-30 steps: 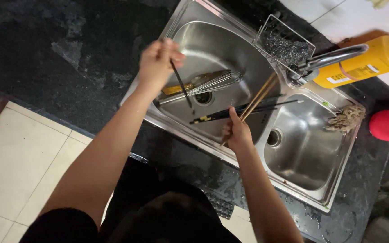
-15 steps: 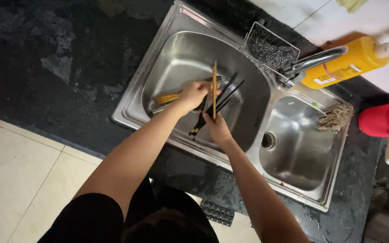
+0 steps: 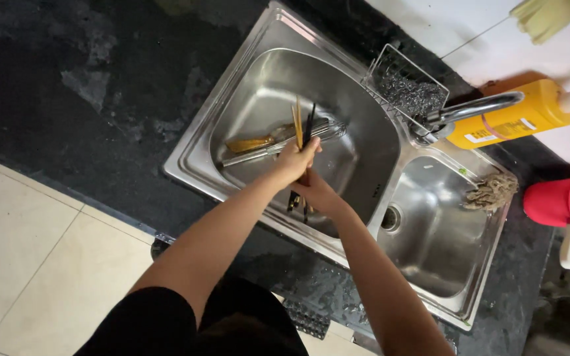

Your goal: Wash various kitchen items including bowls, plates, metal trays, and whisks in a sink.

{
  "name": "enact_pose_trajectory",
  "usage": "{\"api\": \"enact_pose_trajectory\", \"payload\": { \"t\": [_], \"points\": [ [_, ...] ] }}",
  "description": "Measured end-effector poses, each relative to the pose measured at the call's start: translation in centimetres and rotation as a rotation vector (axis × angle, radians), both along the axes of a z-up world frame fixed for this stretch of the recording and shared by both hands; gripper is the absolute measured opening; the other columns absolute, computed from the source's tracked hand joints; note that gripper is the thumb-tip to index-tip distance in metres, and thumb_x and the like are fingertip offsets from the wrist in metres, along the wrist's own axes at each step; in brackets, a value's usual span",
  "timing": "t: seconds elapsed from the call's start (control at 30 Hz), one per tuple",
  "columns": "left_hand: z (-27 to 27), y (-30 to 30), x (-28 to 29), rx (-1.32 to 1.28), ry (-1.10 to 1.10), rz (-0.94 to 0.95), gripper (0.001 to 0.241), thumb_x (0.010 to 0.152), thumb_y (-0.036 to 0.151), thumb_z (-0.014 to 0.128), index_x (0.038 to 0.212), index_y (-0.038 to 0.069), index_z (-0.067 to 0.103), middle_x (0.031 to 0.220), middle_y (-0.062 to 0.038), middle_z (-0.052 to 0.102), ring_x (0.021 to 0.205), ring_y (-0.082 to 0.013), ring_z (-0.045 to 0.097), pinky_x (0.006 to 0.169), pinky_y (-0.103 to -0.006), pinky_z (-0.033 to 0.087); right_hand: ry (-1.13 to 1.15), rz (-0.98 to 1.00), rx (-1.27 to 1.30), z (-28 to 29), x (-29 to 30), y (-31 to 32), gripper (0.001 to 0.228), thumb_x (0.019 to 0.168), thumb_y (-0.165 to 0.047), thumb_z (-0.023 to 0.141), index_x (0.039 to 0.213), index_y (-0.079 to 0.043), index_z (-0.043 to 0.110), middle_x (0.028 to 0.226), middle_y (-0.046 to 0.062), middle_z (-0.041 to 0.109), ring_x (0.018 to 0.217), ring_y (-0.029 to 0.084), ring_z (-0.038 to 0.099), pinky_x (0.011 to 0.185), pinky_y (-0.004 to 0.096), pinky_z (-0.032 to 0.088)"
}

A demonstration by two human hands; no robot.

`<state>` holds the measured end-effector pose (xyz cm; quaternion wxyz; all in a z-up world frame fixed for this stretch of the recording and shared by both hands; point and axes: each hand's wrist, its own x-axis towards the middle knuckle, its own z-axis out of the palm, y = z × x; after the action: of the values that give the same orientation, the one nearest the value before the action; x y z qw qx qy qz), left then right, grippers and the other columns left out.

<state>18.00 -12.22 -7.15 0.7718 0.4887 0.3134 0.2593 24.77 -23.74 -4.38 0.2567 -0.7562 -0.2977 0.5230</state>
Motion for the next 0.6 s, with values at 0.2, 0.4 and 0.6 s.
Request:
{"api": "enact_pose_trajectory", "payload": {
  "t": [0.2, 0.4, 0.6],
  "points": [
    [-2.3, -2.1, 2.3, 0.179, 0.275, -0.145, 0.043, 0.100, 0.061, 0.063, 0.093, 0.023, 0.081, 0.066, -0.002, 0.072, 0.074, -0.0217, 0.076, 0.073, -0.0349, 0.059, -0.150, -0.611, 0.258, -2.6, 16.2, -8.6, 0.045, 0.102, -0.013, 0.067, 0.142, 0.005, 0.056, 0.120, 0.028, 0.067, 0.086, 0.042, 0.075, 0.072, 0.051, 0.066],
    [-4.7, -4.3, 4.3, 0.135, 0.308, -0.355, 0.037, 0.103, 0.054, 0.061, 0.091, 0.025, 0.080, 0.080, 0.005, 0.079, 0.080, -0.0181, 0.077, 0.080, -0.0350, 0.060, -0.265, -0.994, 0.272, -0.3, 34.1, -11.1, 0.048, 0.108, -0.048, 0.055, 0.149, -0.027, 0.044, 0.125, 0.012, 0.069, 0.081, 0.048, 0.077, 0.067, 0.056, 0.070],
    [-4.4, -4.1, 3.7, -0.084, 0.085, -0.252, 0.044, 0.089, 0.035, 0.086, 0.123, 0.008, 0.075, 0.100, -0.011, 0.079, 0.102, -0.0278, 0.076, 0.098, -0.0430, 0.056, 0.116, -0.606, 0.400, -3.2, 42.1, -11.5, 0.025, 0.101, -0.004, 0.055, 0.122, -0.017, 0.056, 0.119, 0.002, 0.072, 0.089, 0.019, 0.074, 0.069, 0.028, 0.056]
  ]
}}
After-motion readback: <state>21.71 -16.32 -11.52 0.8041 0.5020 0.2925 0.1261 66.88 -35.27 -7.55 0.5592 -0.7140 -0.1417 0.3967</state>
